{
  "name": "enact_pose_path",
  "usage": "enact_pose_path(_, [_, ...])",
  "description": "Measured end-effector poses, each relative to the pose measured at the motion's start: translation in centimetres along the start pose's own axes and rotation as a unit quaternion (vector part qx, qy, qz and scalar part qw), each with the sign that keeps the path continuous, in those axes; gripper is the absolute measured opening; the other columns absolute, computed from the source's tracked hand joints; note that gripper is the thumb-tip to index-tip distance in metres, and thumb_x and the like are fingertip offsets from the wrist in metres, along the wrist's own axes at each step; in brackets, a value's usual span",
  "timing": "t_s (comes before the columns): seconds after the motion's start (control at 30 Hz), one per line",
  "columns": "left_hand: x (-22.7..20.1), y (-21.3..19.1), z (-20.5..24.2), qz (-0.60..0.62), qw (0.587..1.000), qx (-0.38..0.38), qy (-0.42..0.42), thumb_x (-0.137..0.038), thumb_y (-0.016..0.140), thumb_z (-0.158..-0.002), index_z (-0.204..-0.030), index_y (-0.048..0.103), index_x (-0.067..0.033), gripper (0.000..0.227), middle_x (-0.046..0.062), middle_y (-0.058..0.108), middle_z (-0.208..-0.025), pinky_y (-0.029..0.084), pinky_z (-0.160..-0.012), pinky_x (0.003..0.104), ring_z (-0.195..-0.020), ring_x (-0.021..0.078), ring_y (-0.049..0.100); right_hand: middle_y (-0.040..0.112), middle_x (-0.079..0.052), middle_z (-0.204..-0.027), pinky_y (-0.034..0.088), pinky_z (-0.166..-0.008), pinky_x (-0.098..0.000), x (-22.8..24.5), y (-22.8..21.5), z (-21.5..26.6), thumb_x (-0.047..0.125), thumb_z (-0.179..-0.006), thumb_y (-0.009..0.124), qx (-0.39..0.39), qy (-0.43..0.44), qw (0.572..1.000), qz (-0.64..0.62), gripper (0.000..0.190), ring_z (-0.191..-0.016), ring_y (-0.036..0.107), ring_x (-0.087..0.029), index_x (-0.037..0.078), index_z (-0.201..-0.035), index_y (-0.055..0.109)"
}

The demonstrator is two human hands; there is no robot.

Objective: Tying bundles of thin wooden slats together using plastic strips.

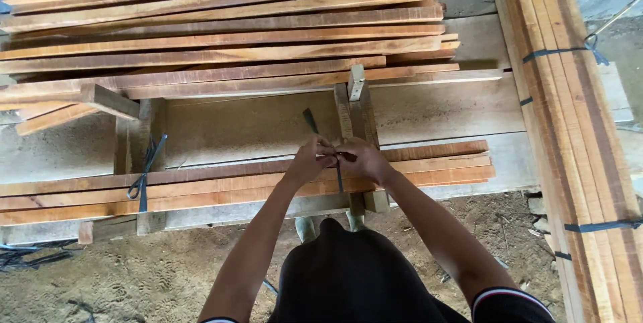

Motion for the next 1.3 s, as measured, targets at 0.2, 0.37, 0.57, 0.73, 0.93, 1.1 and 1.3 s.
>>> enact_pose_path(0.2, [0.7, 0.7, -0.8, -0.187, 0.982, -0.022, -0.021, -0.024, 0.071, -0.097, -0.117, 0.039, -0.0221, 0.038, 0.005, 0.078, -0.111, 0.056, -0.097, 0.046, -0.112, 0.0311, 0.07, 0.074, -0.021, -0.115, 0.055, -0.097, -0.051, -1.0, 0.9, -1.1, 0.034, -0.099, 0.069, 0.209, 0.308, 0.916, -0.149, 0.036, -0.109, 0.069, -0.042, 0.007, -0.122, 0.075])
enact_pose_path(0.37, [-0.6, 0.8, -0.2, -0.372, 0.924, -0.071, 0.054, -0.026, 0.063, -0.103, -0.11, 0.038, -0.021, 0.027, 0.017, 0.076, -0.088, 0.063, -0.071, 0.046, -0.088, 0.035, 0.077, 0.066, -0.011, -0.073, 0.045, -0.066, -0.0437, -2.2, 1.4, -1.6, 0.045, -0.094, 0.067, 0.225, 0.293, 0.923, -0.107, 0.038, -0.065, 0.061, -0.025, 0.01, -0.081, 0.071])
enact_pose_path(0.57, [3.9, 1.6, -0.3, -0.452, 0.859, -0.193, 0.143, -0.04, 0.058, -0.103, -0.118, 0.038, -0.0191, 0.033, 0.017, 0.072, -0.072, 0.063, -0.06, 0.047, -0.065, 0.0333, 0.076, 0.063, -0.017, -0.066, 0.048, -0.057, -0.0344, 1.9, -0.5, -2.9, 0.037, -0.097, 0.066, 0.176, 0.181, 0.965, 0.075, 0.041, -0.062, 0.066, -0.03, 0.006, -0.071, 0.064])
enact_pose_path(0.73, [2.6, 1.3, 0.3, -0.422, 0.865, -0.225, 0.152, -0.037, 0.064, -0.1, -0.109, 0.045, -0.0147, 0.031, 0.018, 0.071, -0.078, 0.063, -0.062, 0.049, -0.066, 0.0374, 0.075, 0.073, -0.015, -0.081, 0.055, -0.075, -0.0324, -1.4, 1.5, -1.8, 0.028, -0.095, 0.069, 0.185, 0.238, 0.953, -0.026, 0.028, -0.077, 0.069, -0.027, 0.002, -0.086, 0.072])
enact_pose_path(0.93, [2.6, -0.7, -0.5, -0.226, 0.944, -0.213, 0.111, -0.026, 0.075, -0.092, -0.107, 0.046, -0.0124, 0.035, 0.016, 0.069, -0.097, 0.058, -0.07, 0.056, -0.085, 0.045, 0.072, 0.076, -0.013, -0.092, 0.053, -0.082, -0.0433, -4.7, 2.3, -1.5, 0.037, -0.083, 0.075, 0.215, 0.382, 0.891, -0.119, 0.033, -0.087, 0.072, -0.028, 0.006, -0.095, 0.08])
enact_pose_path(1.1, [3.4, -1.4, -1.3, -0.153, 0.967, -0.196, 0.062, -0.021, 0.082, -0.083, -0.088, 0.044, -0.0159, 0.039, 0.012, 0.065, -0.079, 0.06, -0.071, 0.048, -0.087, 0.0375, 0.075, 0.062, -0.003, -0.065, 0.042, -0.06, -0.0311, -9.9, 7.1, 0.4, 0.02, -0.074, 0.073, 0.239, 0.465, 0.805, -0.279, 0.008, -0.059, 0.057, -0.015, 0.014, -0.069, 0.075])
enact_pose_path(1.3, [1.5, -1.6, 0.7, -0.121, 0.967, -0.219, 0.041, -0.028, 0.086, -0.082, -0.093, 0.055, -0.015, 0.036, 0.01, 0.072, -0.086, 0.064, -0.075, 0.047, -0.092, 0.036, 0.076, 0.066, -0.005, -0.079, 0.04, -0.066, -0.031, -13.6, 9.4, 2.7, 0.025, -0.079, 0.068, 0.282, 0.522, 0.776, -0.216, 0.012, -0.076, 0.062, -0.02, 0.017, -0.077, 0.076])
Point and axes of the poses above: each hand's wrist, its own z-axis away from the middle knuckle, its own y-axis out of the palm, x = y × z, the point moved 10 cm from there along -z, towards the middle knuckle
